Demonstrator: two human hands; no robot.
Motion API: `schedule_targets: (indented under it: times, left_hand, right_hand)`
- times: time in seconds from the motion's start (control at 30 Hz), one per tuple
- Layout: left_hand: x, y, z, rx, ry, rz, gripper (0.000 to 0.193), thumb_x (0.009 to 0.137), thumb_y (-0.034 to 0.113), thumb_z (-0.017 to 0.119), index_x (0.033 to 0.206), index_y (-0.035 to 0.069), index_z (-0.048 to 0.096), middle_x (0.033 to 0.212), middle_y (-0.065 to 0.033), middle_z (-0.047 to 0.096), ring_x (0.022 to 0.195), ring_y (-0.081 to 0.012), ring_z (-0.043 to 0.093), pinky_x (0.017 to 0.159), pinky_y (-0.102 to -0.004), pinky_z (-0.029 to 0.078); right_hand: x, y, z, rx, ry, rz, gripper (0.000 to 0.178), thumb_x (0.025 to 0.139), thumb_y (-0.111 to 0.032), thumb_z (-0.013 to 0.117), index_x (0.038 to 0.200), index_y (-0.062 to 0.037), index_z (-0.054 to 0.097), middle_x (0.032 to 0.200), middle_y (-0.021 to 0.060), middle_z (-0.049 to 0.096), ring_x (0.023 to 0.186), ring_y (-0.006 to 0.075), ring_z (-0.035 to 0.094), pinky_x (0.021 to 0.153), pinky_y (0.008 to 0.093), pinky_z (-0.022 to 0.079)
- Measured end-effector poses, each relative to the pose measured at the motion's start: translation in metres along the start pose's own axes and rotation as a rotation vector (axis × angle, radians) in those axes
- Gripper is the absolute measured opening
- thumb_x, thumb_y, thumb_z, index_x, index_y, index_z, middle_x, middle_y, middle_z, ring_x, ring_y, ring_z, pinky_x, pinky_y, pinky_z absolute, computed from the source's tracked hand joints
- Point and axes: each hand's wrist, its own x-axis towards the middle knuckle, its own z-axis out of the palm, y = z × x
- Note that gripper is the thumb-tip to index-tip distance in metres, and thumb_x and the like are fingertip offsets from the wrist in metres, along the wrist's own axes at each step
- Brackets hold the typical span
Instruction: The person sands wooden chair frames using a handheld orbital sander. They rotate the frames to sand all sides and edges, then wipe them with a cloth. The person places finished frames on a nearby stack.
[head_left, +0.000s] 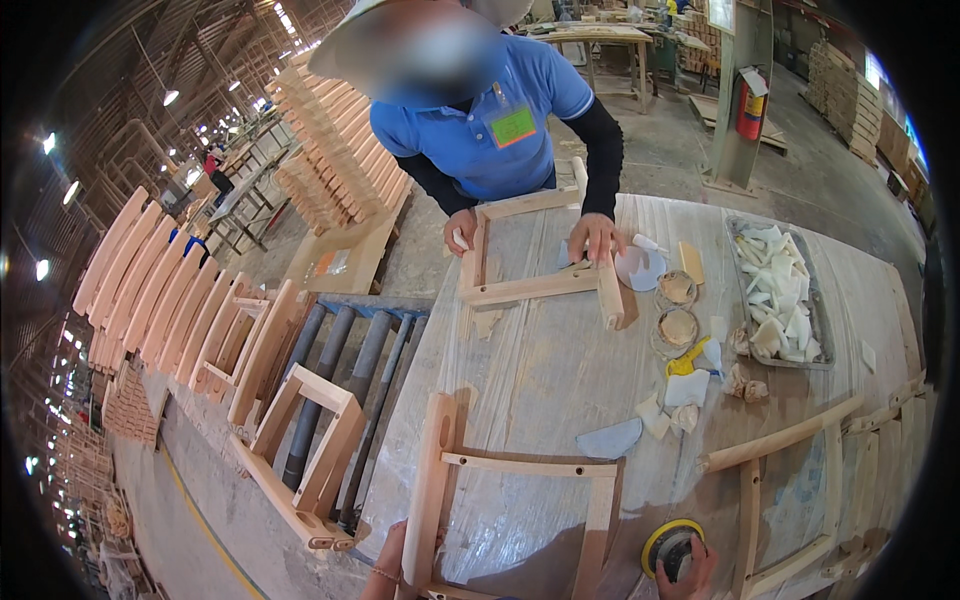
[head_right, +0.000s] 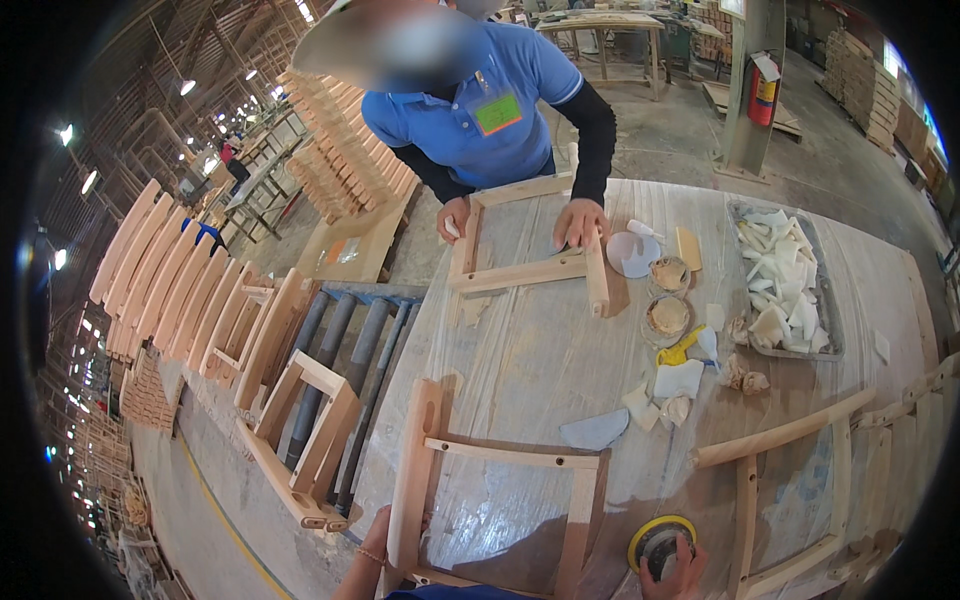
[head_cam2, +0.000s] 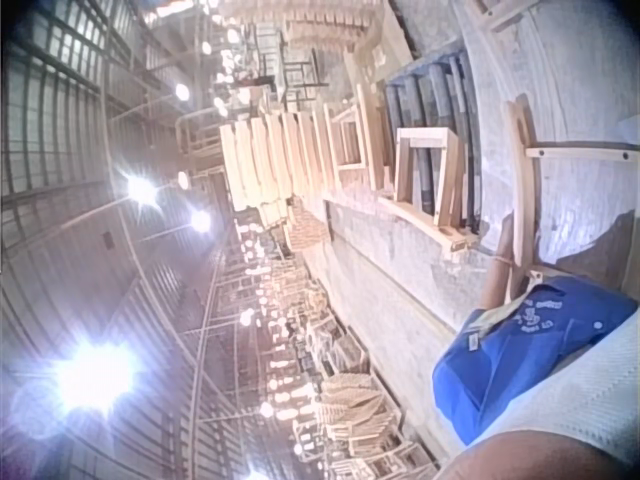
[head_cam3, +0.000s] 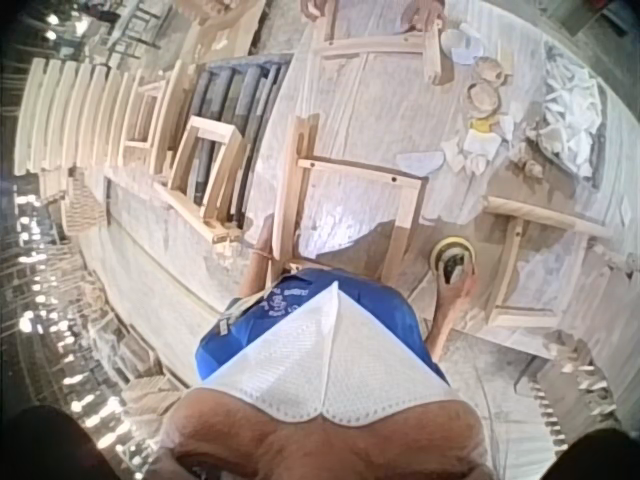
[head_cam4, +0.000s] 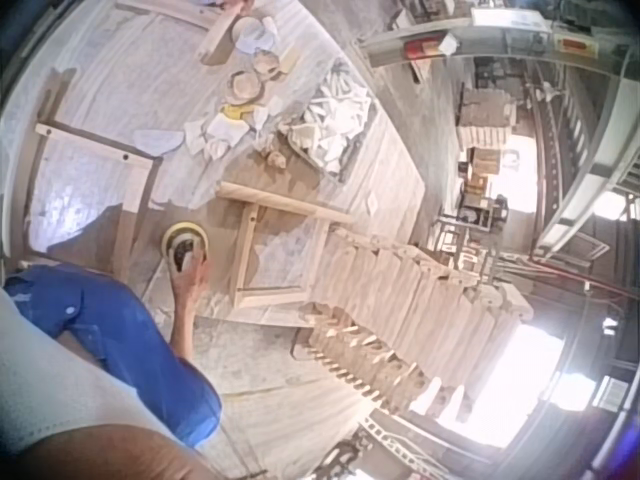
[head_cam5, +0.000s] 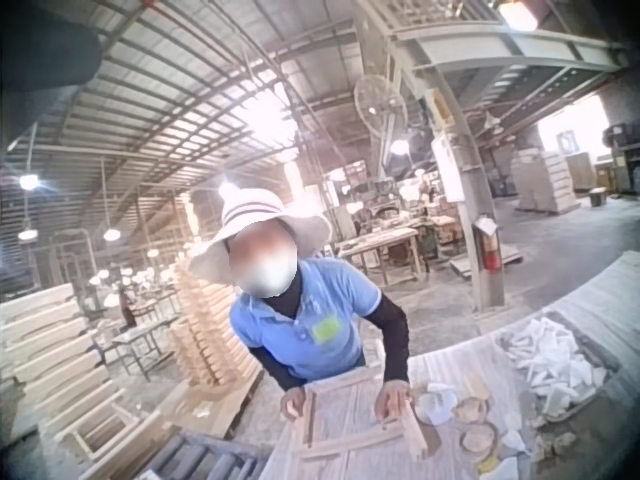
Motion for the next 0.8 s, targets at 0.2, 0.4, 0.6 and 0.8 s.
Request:
schedule_targets:
  times: [0.2,0.4,0.6,0.8]
  left_hand:
    - [0.0,-0.002,-0.002,0.003,0.006,0.002,0.041,0.1,0.017,0.039,0.116,-0.015,0.059,0.093,-0.0222,0.071,0.077,-0.0283,0.072,0.071,-0.0355,0.061]
    - [0.001,-0.004,-0.003,0.043,0.005,-0.015,0.041,0.101,0.019,0.039,0.112,-0.012,0.062,0.091,-0.0193,0.071,0.076,-0.0256,0.072,0.069,-0.0332,0.06]
    - [0.007,-0.004,-0.007,-0.009,-0.013,-0.053,0.042,0.1,0.022,0.039,0.109,-0.011,0.064,0.088,-0.0177,0.071,0.074,-0.0252,0.071,0.069,-0.0329,0.059]
    - [0.007,-0.008,-0.009,0.14,-0.011,0.024,0.044,0.1,0.022,0.037,0.107,-0.01,0.065,0.086,-0.0168,0.071,0.073,-0.025,0.07,0.068,-0.0334,0.059]
  right_hand:
    - [-0.002,0.007,0.005,-0.022,0.033,-0.051,0.067,0.076,-0.034,0.086,0.133,-0.0093,0.06,0.124,0.0179,0.062,0.112,0.0361,0.06,0.096,0.0446,0.05]
    - [-0.004,0.007,0.002,-0.065,0.017,-0.042,0.066,0.077,-0.038,0.084,0.132,-0.0104,0.06,0.122,0.0169,0.062,0.111,0.0355,0.06,0.094,0.0441,0.051]
    - [-0.002,0.004,0.001,-0.087,-0.011,-0.011,0.066,0.078,-0.041,0.082,0.132,-0.0112,0.06,0.121,0.0165,0.062,0.111,0.0362,0.06,0.095,0.0446,0.05]
    - [-0.004,0.019,0.009,0.021,0.04,-0.106,0.073,0.066,-0.02,0.083,0.133,-0.0088,0.056,0.119,0.0185,0.057,0.109,0.0381,0.058,0.092,0.044,0.05]
